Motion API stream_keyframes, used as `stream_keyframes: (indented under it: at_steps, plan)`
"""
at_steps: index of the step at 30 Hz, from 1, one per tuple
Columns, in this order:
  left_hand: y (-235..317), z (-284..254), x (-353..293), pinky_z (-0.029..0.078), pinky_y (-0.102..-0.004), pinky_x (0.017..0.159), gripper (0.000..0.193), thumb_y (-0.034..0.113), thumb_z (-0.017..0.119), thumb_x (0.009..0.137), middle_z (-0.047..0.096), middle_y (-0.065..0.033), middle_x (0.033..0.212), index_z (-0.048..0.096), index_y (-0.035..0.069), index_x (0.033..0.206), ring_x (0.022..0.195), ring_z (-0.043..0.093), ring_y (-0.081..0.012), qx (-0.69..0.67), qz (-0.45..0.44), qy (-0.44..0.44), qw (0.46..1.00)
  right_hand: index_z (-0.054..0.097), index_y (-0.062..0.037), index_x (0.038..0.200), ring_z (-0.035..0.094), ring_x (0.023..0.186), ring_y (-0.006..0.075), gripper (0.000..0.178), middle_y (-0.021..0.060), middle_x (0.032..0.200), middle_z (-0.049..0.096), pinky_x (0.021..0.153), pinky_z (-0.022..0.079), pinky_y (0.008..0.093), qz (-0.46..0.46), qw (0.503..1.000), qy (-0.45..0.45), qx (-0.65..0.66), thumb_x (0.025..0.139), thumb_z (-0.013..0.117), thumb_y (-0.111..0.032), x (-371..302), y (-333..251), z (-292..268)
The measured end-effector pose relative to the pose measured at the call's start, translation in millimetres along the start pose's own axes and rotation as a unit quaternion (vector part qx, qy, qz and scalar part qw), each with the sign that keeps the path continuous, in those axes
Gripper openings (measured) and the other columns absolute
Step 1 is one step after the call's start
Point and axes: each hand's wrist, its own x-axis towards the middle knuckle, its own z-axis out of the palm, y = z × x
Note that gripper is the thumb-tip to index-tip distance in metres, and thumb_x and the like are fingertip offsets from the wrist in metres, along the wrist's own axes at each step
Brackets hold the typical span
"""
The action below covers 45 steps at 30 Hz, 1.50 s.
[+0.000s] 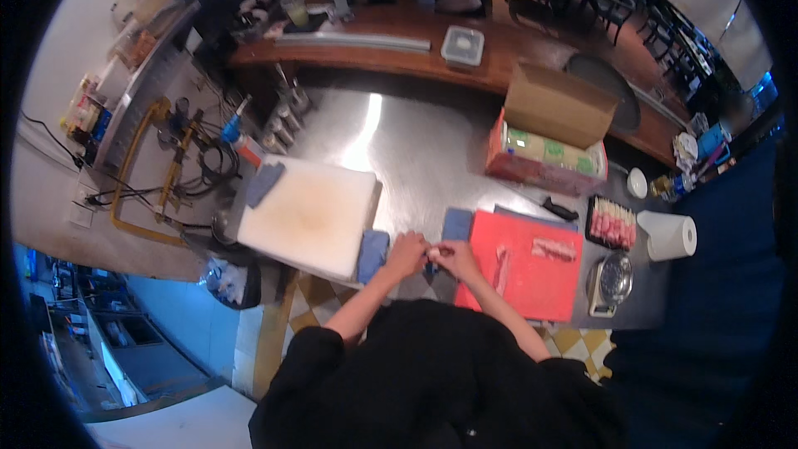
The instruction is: The person unwraps a piece of raw meat from plastic wrap on a red cutting board. They then repeatedly pick up and place down small white sticks, likely skewers, while handling the meat. The person continues to manipulate the meat and sticks throughout the clip.
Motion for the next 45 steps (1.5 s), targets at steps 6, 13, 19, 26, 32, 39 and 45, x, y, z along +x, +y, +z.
stream_keyframes:
  at_steps: [6, 13, 19, 26, 32, 39, 45]
  plan:
    - [2.9, -4.0, -2.3, 0.044, -0.0471, 0.089, 0.021, 0.025, 0.077, 0.080, 0.066, -0.0068, 0.101, 0.076, 0.013, 0.098, 0.105, 0.060, -0.0286, -0.024, -0.004, 0.017, 1.000, 0.079, -0.0032, 0.100, 0.070, 0.071, 0.0128, 0.021, 0.0102, 0.081, 0.077, 0.068, 0.055, 0.0298, -0.020, 0.999, 0.013, -0.032, 0.082, 0.083, -0.014, 4.2, 8.9, 2.0]
    - [2.2, -3.0, -5.9, 0.043, -0.0454, 0.090, 0.023, 0.025, 0.078, 0.076, 0.065, -0.0054, 0.104, 0.076, 0.013, 0.096, 0.107, 0.058, -0.0273, -0.051, 0.001, 0.038, 0.998, 0.080, -0.0023, 0.094, 0.072, 0.069, 0.0154, 0.016, 0.0124, 0.079, 0.076, 0.065, 0.055, 0.0304, -0.096, 0.994, 0.022, -0.052, 0.083, 0.081, -0.013, 1.2, 6.6, 5.8]
    - [-6.2, -2.9, -9.0, 0.043, -0.0462, 0.094, 0.030, 0.025, 0.079, 0.073, 0.063, -0.0071, 0.104, 0.070, 0.011, 0.098, 0.107, 0.057, -0.0284, -0.044, 0.092, 0.077, 0.992, 0.079, -0.0022, 0.091, 0.069, 0.066, 0.0111, 0.016, 0.0094, 0.073, 0.074, 0.062, 0.054, 0.0295, -0.067, 0.995, 0.029, -0.066, 0.082, 0.082, -0.015, -4.8, -6.4, 2.3]
    - [-17.2, 0.9, -12.4, 0.044, -0.0479, 0.093, 0.032, 0.028, 0.076, 0.078, 0.062, -0.0115, 0.104, 0.066, 0.008, 0.100, 0.106, 0.057, -0.0326, -0.065, 0.106, 0.068, 0.990, 0.078, -0.0021, 0.090, 0.068, 0.065, 0.0116, 0.014, 0.0092, 0.072, 0.073, 0.063, 0.055, 0.0289, -0.079, 0.988, 0.096, -0.090, 0.080, 0.076, -0.011, -6.1, 4.1, -6.6]
    - [-19.3, -6.0, -16.8, 0.045, -0.0466, 0.091, 0.034, 0.034, 0.077, 0.082, 0.063, -0.0123, 0.105, 0.066, 0.007, 0.100, 0.105, 0.057, -0.0330, -0.090, 0.060, 0.055, 0.993, 0.077, -0.0001, 0.093, 0.067, 0.070, 0.0069, 0.013, 0.0065, 0.075, 0.073, 0.063, 0.054, 0.0251, -0.056, 0.988, 0.100, -0.106, 0.080, 0.077, -0.004, -10.6, -26.6, -33.9]
    - [-16.0, -11.1, -13.2, 0.045, -0.0443, 0.092, 0.037, 0.035, 0.081, 0.080, 0.066, -0.0096, 0.105, 0.070, 0.007, 0.103, 0.106, 0.059, -0.0307, -0.125, 0.033, 0.062, 0.990, 0.076, 0.0019, 0.096, 0.069, 0.073, 0.0108, 0.012, 0.0081, 0.085, 0.075, 0.068, 0.056, 0.0249, -0.015, 0.989, 0.113, 0.094, 0.085, 0.077, -0.001, -17.5, -23.5, -58.5]
    - [-2.9, -26.0, -8.7, 0.045, -0.0442, 0.098, 0.038, 0.025, 0.079, 0.080, 0.067, -0.0109, 0.114, 0.069, 0.008, 0.112, 0.111, 0.060, -0.0310, -0.146, 0.062, 0.145, 0.977, 0.073, 0.0043, 0.097, 0.070, 0.077, 0.0134, 0.010, 0.0097, 0.087, 0.074, 0.071, 0.058, 0.0266, 0.010, 0.963, 0.132, 0.236, 0.088, 0.075, 0.002, -53.1, -7.9, -108.8]
